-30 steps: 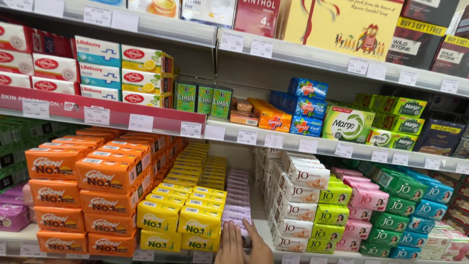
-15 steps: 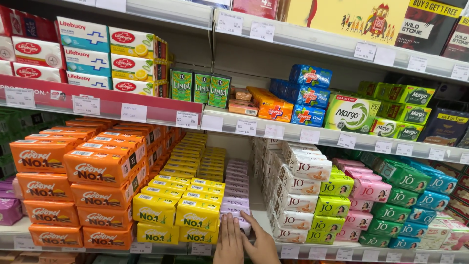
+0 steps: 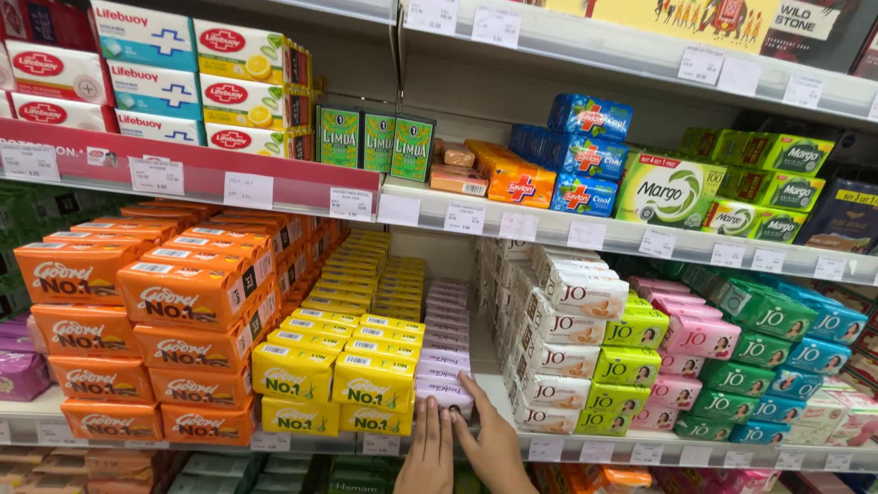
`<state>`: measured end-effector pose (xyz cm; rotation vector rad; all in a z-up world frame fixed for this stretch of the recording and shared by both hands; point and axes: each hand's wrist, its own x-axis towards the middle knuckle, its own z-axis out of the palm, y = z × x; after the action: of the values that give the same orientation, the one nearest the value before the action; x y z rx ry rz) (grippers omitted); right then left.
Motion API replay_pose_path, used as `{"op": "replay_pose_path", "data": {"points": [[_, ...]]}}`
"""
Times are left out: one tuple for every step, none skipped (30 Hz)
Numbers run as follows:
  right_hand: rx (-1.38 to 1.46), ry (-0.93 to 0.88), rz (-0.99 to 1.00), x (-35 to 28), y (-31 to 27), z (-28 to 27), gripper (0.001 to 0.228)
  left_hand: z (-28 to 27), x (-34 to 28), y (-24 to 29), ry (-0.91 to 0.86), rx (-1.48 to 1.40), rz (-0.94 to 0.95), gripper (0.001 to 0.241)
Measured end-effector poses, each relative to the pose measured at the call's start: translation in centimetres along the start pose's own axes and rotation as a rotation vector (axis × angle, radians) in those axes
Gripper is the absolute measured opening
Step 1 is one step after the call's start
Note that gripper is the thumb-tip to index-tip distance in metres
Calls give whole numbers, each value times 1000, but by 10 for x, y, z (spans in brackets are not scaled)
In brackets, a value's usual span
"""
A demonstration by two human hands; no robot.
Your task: Wiping soap boxes with a cloth and organizing them on store shelves.
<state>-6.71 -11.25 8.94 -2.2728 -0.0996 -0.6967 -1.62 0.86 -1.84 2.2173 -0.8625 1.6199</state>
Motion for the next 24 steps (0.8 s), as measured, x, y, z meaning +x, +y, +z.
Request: {"op": "replay_pose_path", "data": {"points": [[1, -3, 6, -3, 2, 1, 66, -5, -1, 1, -7, -3, 0, 58], [-22, 55, -138, -5, 3, 1, 65, -11, -2, 3, -22, -72, -4, 59], [-42, 114, -280, -9, 5, 4, 64, -17, -5, 3, -40, -140, -6, 61], [-38, 112, -271, -14, 1, 3, 64, -24, -6, 4, -50, -143, -5, 61], [-64, 137, -330, -21, -3, 3, 66, -33, -9, 6, -59, -213, -26, 60], [-89, 162, -389, -27, -6, 3, 67, -41, -12, 8, -68, -283, -48, 59], [-86, 152, -373, -37, -7, 3, 67, -51, -15, 10, -86, -289, -53, 59], [-101, 169, -377, -47, -8, 4, 68, -61, -18, 12, -77, -342, -67, 58], [-117, 183, -378, -59, -8, 4, 68, -72, -22, 16, -70, -396, -85, 57], [-116, 169, -359, -70, -3, 7, 68, -80, -27, 20, -90, -404, -95, 57], [-118, 185, -371, -83, 2, 11, 66, -88, -34, 25, -105, -473, -115, 56], [-120, 201, -382, -96, 8, 14, 64, -96, -39, 30, -120, -542, -137, 55], [-120, 187, -362, -109, 14, 18, 64, -99, -49, 34, -140, -550, -148, 55], [-103, 164, -338, -122, 21, 22, 62, -101, -59, 38, -179, -609, -169, 53], [-86, 139, -309, -137, 27, 26, 60, -106, -70, 43, -223, -670, -193, 51], [-85, 124, -282, -148, 34, 29, 60, -109, -79, 47, -248, -680, -207, 51], [-55, 77, -240, -162, 40, 32, 58, -113, -90, 53, -280, -716, -238, 50], [-25, 32, -197, -176, 48, 35, 56, -117, -101, 59, -311, -752, -270, 50], [-24, 12, -159, -187, 54, 38, 56, -124, -105, 63, -346, -768, -291, 50], [-4, -5, -97, -198, 60, 40, 54, -129, -109, 67, -382, -792, -342, 50], [17, -21, -30, -213, 65, 44, 51, -136, -115, 71, -424, -815, -393, 49], [18, -41, 14, -223, 76, 48, 51, -137, -123, 75, -465, -831, -415, 49], [26, -45, 80, -235, 88, 53, 49, -138, -131, 78, -546, -848, -472, 47], [33, -50, 147, -247, 99, 57, 46, -139, -140, 81, -628, -864, -529, 46]]}}
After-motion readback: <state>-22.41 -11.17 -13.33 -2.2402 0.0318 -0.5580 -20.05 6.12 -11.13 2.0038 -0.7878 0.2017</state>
